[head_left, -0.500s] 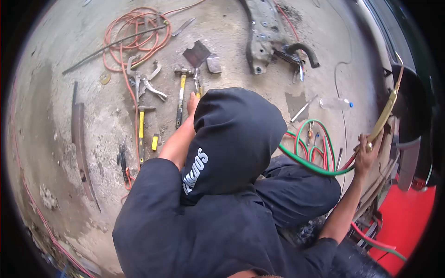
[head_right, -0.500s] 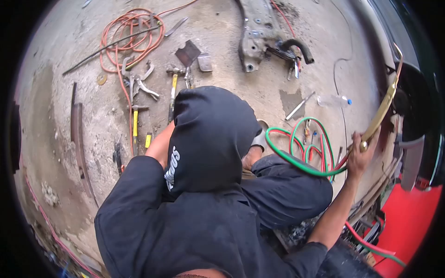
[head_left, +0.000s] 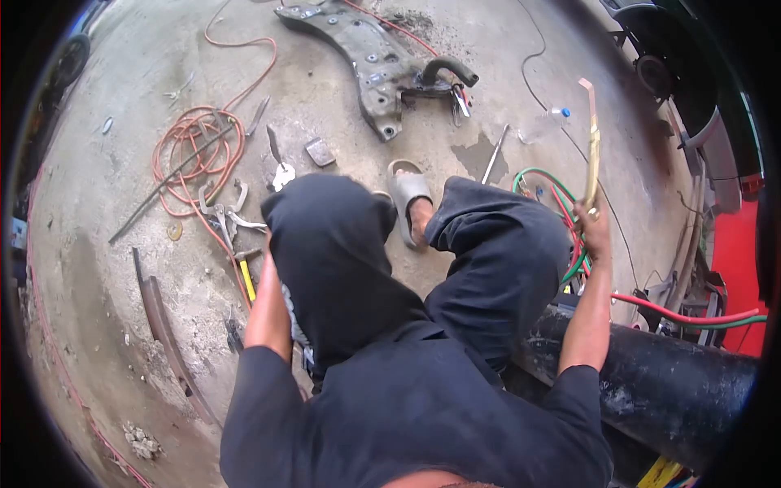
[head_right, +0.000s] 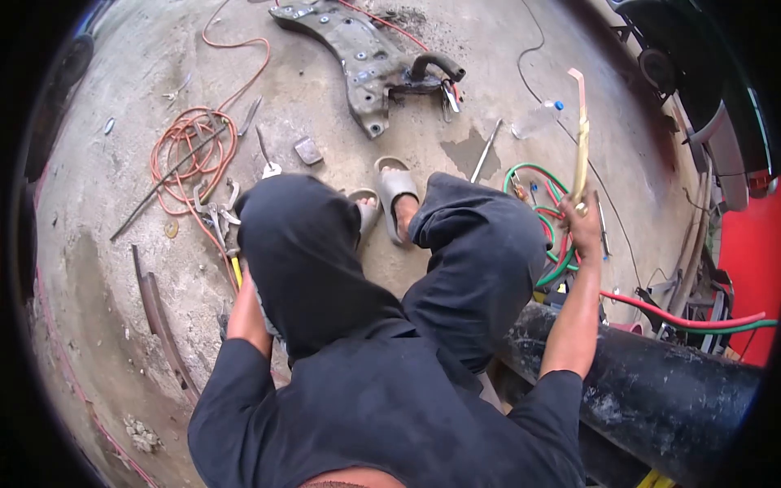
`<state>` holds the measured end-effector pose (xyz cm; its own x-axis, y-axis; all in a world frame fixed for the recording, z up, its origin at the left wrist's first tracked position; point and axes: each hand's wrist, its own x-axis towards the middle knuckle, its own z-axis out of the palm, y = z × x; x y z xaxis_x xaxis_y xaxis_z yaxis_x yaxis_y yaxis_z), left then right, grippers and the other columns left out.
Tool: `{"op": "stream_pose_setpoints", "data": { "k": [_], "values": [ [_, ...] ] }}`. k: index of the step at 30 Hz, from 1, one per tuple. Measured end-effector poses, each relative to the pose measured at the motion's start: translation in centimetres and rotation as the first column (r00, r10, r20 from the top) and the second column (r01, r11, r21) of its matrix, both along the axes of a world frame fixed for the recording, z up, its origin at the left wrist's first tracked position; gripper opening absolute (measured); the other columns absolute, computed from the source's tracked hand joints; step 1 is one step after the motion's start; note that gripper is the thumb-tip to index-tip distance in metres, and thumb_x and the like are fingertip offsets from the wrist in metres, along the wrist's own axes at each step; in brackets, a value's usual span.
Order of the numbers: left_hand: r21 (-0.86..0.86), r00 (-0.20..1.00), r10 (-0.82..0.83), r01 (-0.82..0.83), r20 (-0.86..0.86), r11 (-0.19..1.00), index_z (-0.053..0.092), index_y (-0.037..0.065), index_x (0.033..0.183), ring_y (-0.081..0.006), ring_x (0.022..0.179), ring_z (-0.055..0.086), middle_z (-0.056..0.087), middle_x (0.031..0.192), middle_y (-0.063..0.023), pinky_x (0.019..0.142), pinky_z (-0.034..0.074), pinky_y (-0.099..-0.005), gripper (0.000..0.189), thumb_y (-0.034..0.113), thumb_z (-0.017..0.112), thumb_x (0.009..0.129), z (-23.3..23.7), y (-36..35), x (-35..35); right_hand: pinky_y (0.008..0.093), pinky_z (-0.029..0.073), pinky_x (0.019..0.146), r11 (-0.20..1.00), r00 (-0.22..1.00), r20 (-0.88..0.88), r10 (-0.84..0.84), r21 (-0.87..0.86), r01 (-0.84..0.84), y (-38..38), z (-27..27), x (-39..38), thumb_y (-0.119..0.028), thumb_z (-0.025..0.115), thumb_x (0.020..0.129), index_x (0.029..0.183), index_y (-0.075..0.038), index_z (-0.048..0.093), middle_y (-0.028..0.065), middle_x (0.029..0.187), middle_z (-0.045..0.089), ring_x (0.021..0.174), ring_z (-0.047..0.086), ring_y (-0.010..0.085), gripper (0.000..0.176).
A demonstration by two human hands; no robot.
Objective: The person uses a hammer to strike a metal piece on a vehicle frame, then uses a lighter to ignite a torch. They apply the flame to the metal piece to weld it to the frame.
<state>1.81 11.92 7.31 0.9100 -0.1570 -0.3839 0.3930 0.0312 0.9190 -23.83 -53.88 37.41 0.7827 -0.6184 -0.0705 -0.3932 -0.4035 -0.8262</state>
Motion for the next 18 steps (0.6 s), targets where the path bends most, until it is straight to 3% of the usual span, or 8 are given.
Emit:
{"op": "stream_pose_setpoints", "data": {
  "k": [2, 4, 5, 6, 8, 11, 14, 18],
  "values": [
    [-0.143, 0.996, -0.011, 0.025, 0.094, 0.989, 0.065, 0.002, 0.121, -0.0258, 0.096, 0.07, 0.073, 0.105, -0.0131, 0.08, 0.055, -0.0376, 0.043, 0.04, 0.064, 0.102, 5.4, 3.4, 0.6, 0.0255, 0.051, 0.06, 0.977, 0.999, -0.049, 0.007, 0.215, 0.003, -0.3, -4.2, -1.2, -0.013, 0.075, 0.095, 0.162, -0.012, 0.034, 0.0007, 0.095, 0.066, 0.073, 0.064, 0.0105, 0.079],
    [0.133, 0.989, -0.008, -0.012, 0.147, 0.991, 0.066, 0.001, 0.122, -0.0223, 0.094, 0.07, 0.074, 0.104, -0.0107, 0.078, 0.055, -0.035, 0.042, 0.039, 0.063, 0.104, 14.0, 6.2, 1.2, 0.0247, 0.051, 0.067, 0.948, 0.998, -0.037, 0.051, 0.317, -0.037, -3.2, -11.6, -2.3, -0.009, 0.076, 0.094, 0.161, -0.01, 0.039, 0.0022, 0.103, 0.07, 0.079, 0.063, 0.0094, 0.076],
    [0.352, 0.99, -0.022, -0.029, 0.141, 0.935, 0.06, -0.002, 0.137, -0.009, 0.088, 0.063, 0.068, 0.105, -0.003, 0.074, 0.053, -0.0255, 0.046, 0.034, 0.058, 0.109, 19.7, 7.0, 1.6, 0.0246, 0.051, 0.07, 0.931, 0.999, -0.035, 0.042, 0.364, -0.026, -3.6, -14.0, -2.5, -0.009, 0.075, 0.094, 0.16, -0.008, 0.04, 0.0031, 0.107, 0.071, 0.082, 0.064, 0.0095, 0.075],
    [0.19, 0.968, 0.029, -0.079, 0.248, 0.979, 0.053, -0.001, 0.145, -0.009, 0.084, 0.062, 0.066, 0.106, -0.0038, 0.07, 0.051, -0.0253, 0.055, 0.038, 0.063, 0.106, 23.1, 7.3, 2.0, 0.0245, 0.052, 0.072, 0.918, 0.998, -0.046, 0.044, 0.396, -0.022, -4.2, -16.3, -2.9, -0.01, 0.075, 0.095, 0.16, -0.007, 0.04, 0.004, 0.109, 0.072, 0.085, 0.064, 0.0098, 0.074],
    [0.207, 0.935, 0.057, -0.137, 0.351, 0.969, 0.048, 0.001, 0.149, -0.0089, 0.083, 0.062, 0.065, 0.106, -0.0038, 0.067, 0.05, -0.0244, 0.064, 0.037, 0.071, 0.101, 30.2, 7.5, 3.3, 0.0243, 0.052, 0.077, 0.896, 0.995, -0.078, 0.064, 0.444, -0.023, -5.4, -20.4, -3.6, -0.012, 0.075, 0.096, 0.159, -0.004, 0.039, 0.0058, 0.114, 0.073, 0.091, 0.065, 0.0104, 0.073],
    [0.653, 0.911, -0.168, -0.133, 0.378, 0.746, 0.05, 0.004, 0.141, -0.0081, 0.073, 0.057, 0.063, 0.097, -0.0031, 0.062, 0.047, -0.024, 0.06, 0.022, 0.077, 0.09, 39.1, 1.0, 5.8, 0.0249, 0.055, 0.07, 0.848, 0.987, -0.149, 0.052, 0.529, 0.035, -5.5, -22.0, -4.1, -0.016, 0.072, 0.098, 0.161, -0.008, 0.037, 0.0084, 0.122, 0.07, 0.089, 0.067, 0.0123, 0.073],
    [0.736, 0.935, -0.186, -0.104, 0.301, 0.669, 0.051, 0.003, 0.137, -0.0102, 0.073, 0.058, 0.063, 0.096, -0.0034, 0.063, 0.047, -0.0253, 0.055, 0.015, 0.073, 0.087, 36.9, -2.3, 9.8, 0.0275, 0.059, 0.065, 0.776, 0.985, -0.17, -0.01, 0.621, 0.115, -5.9, -23.8, -5.4, -0.017, 0.07, 0.099, 0.162, -0.01, 0.035, 0.0102, 0.127, 0.067, 0.082, 0.068, 0.0131, 0.073],
    [0.523, 0.953, -0.263, 0.149, 0.15, 0.839, 0.064, 0.001, 0.122, -0.0111, 0.072, 0.055, 0.06, 0.091, -0.0026, 0.063, 0.044, -0.0275, 0.045, 0.022, 0.064, 0.082, 28.5, -11.3, 13.0, 0.0276, 0.058, 0.066, 0.746, 0.953, -0.266, -0.146, 0.602, 0.283, -5.9, -26.0, -6.3, -0.016, 0.068, 0.101, 0.157, -0.007, 0.043, 0.0085, 0.115, 0.069, 0.076, 0.067, 0.0122, 0.062]
  ]
}}
